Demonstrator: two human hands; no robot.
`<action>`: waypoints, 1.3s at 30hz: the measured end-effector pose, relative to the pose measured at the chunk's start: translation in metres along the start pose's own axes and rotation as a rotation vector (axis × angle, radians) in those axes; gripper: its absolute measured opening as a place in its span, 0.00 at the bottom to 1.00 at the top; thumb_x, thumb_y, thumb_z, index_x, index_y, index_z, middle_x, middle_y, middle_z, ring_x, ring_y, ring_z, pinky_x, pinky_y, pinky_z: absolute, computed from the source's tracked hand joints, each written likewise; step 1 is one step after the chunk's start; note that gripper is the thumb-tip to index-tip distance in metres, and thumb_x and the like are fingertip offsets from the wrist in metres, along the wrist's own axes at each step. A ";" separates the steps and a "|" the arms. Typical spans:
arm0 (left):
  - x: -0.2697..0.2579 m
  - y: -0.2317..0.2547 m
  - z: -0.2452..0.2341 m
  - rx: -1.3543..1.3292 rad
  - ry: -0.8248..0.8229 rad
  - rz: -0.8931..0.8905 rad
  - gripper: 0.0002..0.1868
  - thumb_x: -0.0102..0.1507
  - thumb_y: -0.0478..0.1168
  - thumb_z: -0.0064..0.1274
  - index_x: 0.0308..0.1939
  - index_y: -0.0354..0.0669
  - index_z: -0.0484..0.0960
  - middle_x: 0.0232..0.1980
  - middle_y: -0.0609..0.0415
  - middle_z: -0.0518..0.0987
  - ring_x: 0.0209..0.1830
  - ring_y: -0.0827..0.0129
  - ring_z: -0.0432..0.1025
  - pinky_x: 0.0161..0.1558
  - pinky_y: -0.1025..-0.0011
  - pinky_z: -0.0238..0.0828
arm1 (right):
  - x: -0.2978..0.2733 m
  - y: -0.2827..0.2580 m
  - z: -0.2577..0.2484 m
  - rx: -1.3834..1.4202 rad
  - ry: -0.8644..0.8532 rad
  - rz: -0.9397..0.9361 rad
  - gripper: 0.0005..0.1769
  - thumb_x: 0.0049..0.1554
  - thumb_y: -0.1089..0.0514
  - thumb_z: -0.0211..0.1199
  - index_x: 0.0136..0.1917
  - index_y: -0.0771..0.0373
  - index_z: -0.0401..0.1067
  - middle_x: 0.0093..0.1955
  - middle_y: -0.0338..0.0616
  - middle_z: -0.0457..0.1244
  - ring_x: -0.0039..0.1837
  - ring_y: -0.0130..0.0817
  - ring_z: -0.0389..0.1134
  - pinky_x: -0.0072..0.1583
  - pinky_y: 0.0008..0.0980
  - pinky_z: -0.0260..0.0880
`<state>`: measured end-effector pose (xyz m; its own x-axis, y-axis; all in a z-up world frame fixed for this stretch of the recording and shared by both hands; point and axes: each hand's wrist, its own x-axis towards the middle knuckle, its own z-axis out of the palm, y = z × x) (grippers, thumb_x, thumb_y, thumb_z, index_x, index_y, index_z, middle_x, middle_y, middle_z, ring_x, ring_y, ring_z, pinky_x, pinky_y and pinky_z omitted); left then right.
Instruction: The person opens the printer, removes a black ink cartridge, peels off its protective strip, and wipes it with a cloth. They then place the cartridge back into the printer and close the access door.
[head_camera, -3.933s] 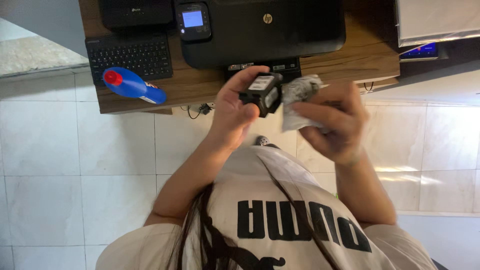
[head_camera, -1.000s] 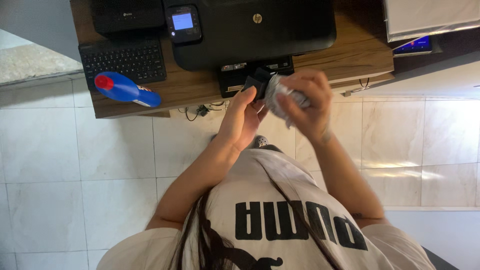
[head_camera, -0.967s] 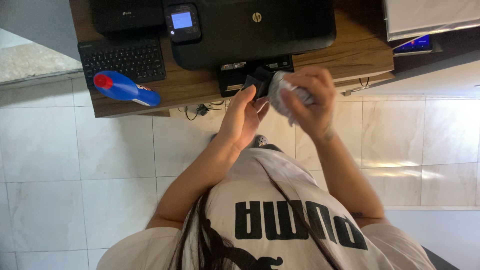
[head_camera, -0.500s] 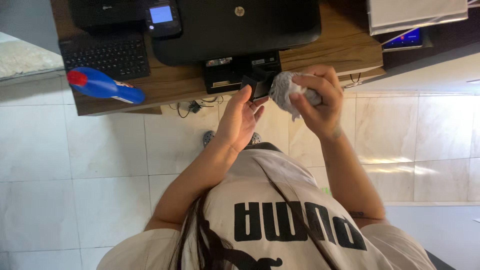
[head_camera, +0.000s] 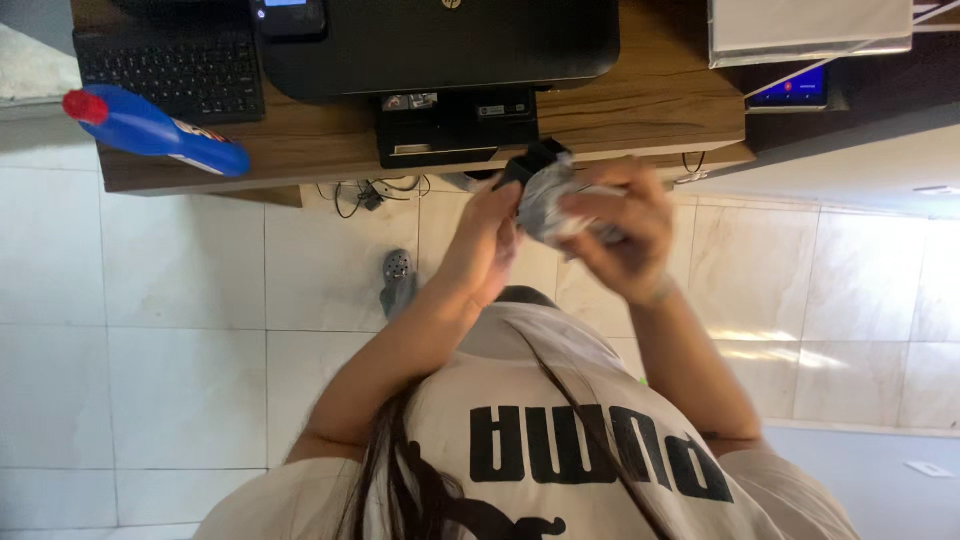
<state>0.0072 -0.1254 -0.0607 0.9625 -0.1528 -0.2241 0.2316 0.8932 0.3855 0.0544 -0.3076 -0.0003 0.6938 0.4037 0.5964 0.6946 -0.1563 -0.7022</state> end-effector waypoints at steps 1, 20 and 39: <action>-0.001 -0.004 0.003 0.009 -0.026 0.002 0.27 0.62 0.53 0.64 0.59 0.43 0.76 0.56 0.58 0.80 0.58 0.70 0.70 0.65 0.65 0.60 | 0.000 0.001 -0.001 -0.002 -0.032 -0.049 0.16 0.56 0.54 0.75 0.54 0.62 0.77 0.58 0.47 0.64 0.57 0.38 0.68 0.53 0.31 0.70; -0.056 0.003 -0.006 0.004 -0.153 0.073 0.38 0.60 0.50 0.70 0.69 0.40 0.71 0.65 0.54 0.76 0.67 0.67 0.69 0.74 0.62 0.63 | -0.066 0.033 -0.010 0.550 0.048 0.253 0.16 0.67 0.54 0.69 0.64 0.59 0.71 0.64 0.47 0.61 0.60 0.38 0.66 0.59 0.33 0.70; -0.139 -0.015 -0.004 -0.110 -0.390 -0.067 0.43 0.58 0.47 0.73 0.70 0.34 0.69 0.60 0.47 0.78 0.64 0.63 0.73 0.76 0.63 0.65 | -0.134 -0.065 0.004 1.506 0.166 0.431 0.28 0.66 0.51 0.62 0.77 0.53 0.60 0.64 0.53 0.64 0.57 0.48 0.71 0.52 0.40 0.76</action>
<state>-0.1311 -0.1163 -0.0386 0.9320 -0.3425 0.1189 0.2998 0.9124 0.2787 -0.0848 -0.3473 -0.0359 0.8643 0.4522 0.2203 -0.3025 0.8172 -0.4906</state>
